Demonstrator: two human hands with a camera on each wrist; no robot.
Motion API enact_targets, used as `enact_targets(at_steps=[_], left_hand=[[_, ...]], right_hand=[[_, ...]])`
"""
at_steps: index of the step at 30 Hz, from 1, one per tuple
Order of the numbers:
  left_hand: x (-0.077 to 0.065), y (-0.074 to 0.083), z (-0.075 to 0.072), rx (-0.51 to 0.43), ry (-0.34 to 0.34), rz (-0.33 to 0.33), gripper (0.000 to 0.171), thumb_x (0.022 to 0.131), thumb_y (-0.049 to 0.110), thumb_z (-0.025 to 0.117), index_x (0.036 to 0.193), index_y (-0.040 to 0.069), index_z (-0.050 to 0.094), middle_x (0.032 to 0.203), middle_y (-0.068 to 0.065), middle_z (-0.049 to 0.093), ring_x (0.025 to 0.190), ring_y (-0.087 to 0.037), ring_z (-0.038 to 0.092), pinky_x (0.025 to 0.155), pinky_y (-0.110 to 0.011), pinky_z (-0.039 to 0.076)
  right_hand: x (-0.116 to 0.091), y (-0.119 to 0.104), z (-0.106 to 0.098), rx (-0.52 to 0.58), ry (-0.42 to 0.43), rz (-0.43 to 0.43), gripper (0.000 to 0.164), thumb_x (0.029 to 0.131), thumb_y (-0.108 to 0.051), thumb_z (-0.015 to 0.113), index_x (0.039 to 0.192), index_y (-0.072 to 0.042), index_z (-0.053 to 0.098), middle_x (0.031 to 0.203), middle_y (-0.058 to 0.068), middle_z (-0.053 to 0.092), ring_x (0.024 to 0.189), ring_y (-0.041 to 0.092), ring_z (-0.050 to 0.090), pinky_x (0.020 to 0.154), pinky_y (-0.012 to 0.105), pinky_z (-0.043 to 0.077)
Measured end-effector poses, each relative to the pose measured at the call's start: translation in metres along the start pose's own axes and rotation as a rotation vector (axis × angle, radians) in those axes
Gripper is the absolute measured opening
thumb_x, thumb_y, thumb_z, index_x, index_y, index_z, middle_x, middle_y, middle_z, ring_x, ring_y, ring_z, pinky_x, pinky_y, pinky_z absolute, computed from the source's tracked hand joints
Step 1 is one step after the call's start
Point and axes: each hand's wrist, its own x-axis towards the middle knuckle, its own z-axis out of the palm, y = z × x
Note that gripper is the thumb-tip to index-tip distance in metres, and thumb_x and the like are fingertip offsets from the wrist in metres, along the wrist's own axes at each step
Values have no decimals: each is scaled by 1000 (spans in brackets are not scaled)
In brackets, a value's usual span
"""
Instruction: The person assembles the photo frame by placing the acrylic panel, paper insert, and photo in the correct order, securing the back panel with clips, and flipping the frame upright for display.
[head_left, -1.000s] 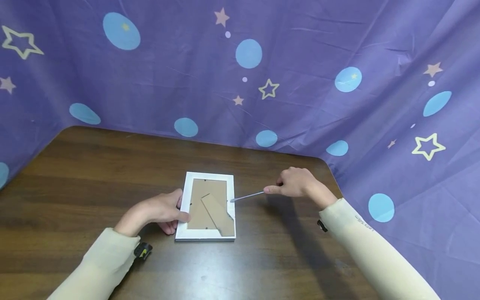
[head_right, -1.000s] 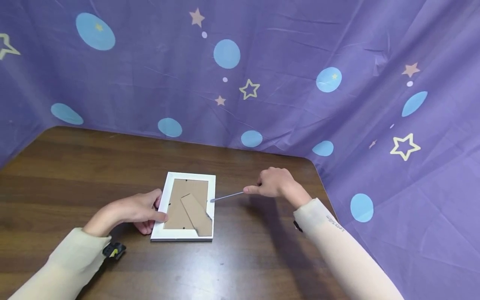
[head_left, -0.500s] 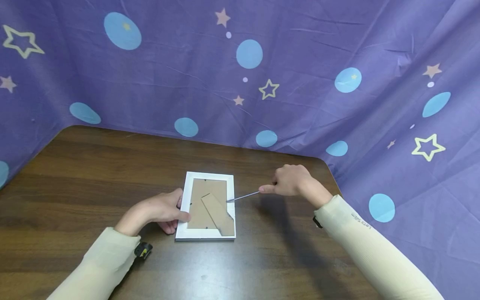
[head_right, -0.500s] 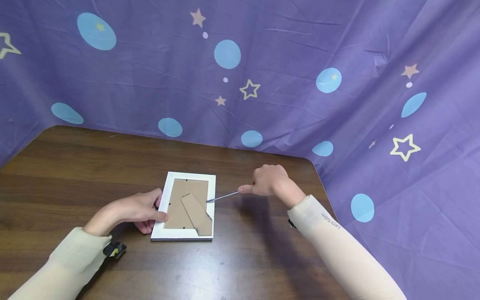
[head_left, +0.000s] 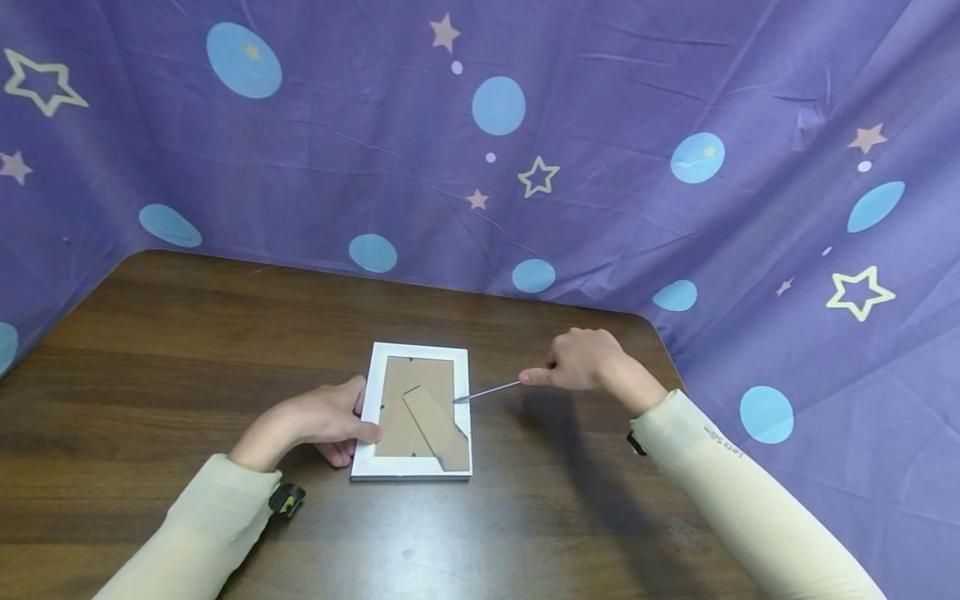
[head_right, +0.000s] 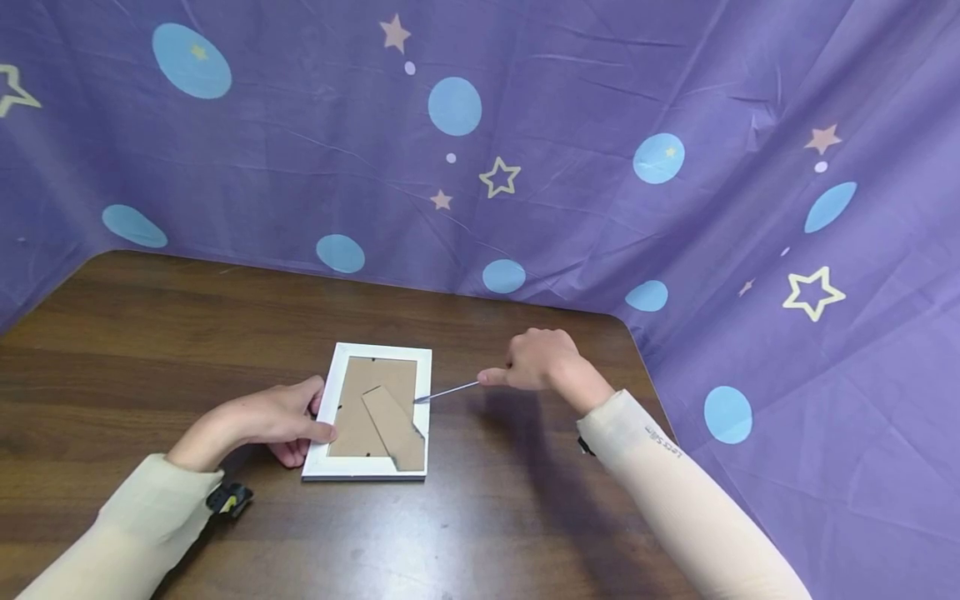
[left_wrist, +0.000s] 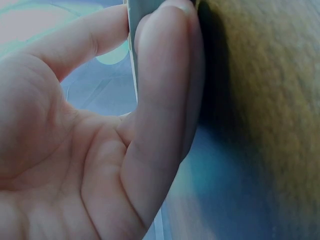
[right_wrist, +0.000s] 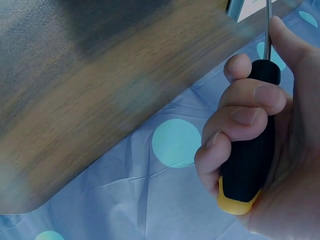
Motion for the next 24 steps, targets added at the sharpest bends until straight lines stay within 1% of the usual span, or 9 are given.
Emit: enact_targets(at_steps=[5, 8, 11, 17, 24], left_hand=[[0, 0, -1, 7, 0, 2, 43, 93, 10, 77, 117, -1, 44, 75, -16, 64, 57, -20, 65, 54, -33, 64], [0, 0, -1, 7, -1, 1, 43, 93, 10, 78, 117, -1, 44, 75, -16, 64, 57, -20, 65, 54, -33, 65], [0, 0, 0, 3, -4, -2, 43, 93, 10, 78, 116, -1, 44, 74, -16, 64, 57, -20, 65, 53, -33, 65], [1, 0, 0, 4, -4, -4, 43, 93, 10, 78, 117, -1, 43, 74, -16, 64, 56, -20, 65, 53, -33, 65], [1, -1, -1, 0, -4, -3, 43, 93, 10, 78, 116, -1, 43, 74, -16, 64, 56, -19, 64, 53, -33, 64]], right_hand=[[1, 0, 1, 12, 4, -3, 58, 93, -82, 54, 97, -32, 83, 105, -1, 77, 104, 26, 72, 79, 54, 61], [1, -1, 1, 15, 5, -3, 57, 93, -82, 55, 99, -33, 84, 105, -1, 77, 105, 26, 72, 79, 53, 61], [2, -1, 1, 15, 6, -5, 57, 93, -82, 54, 97, -34, 84, 102, -2, 77, 103, 25, 72, 78, 53, 60], [3, -2, 0, 11, 4, -8, 57, 92, -83, 54, 87, -33, 81, 92, -4, 73, 98, 23, 71, 76, 52, 60], [4, -2, 2, 10, -5, -4, 60, 91, -85, 52, 88, -33, 81, 94, -4, 73, 97, 23, 71, 77, 52, 60]])
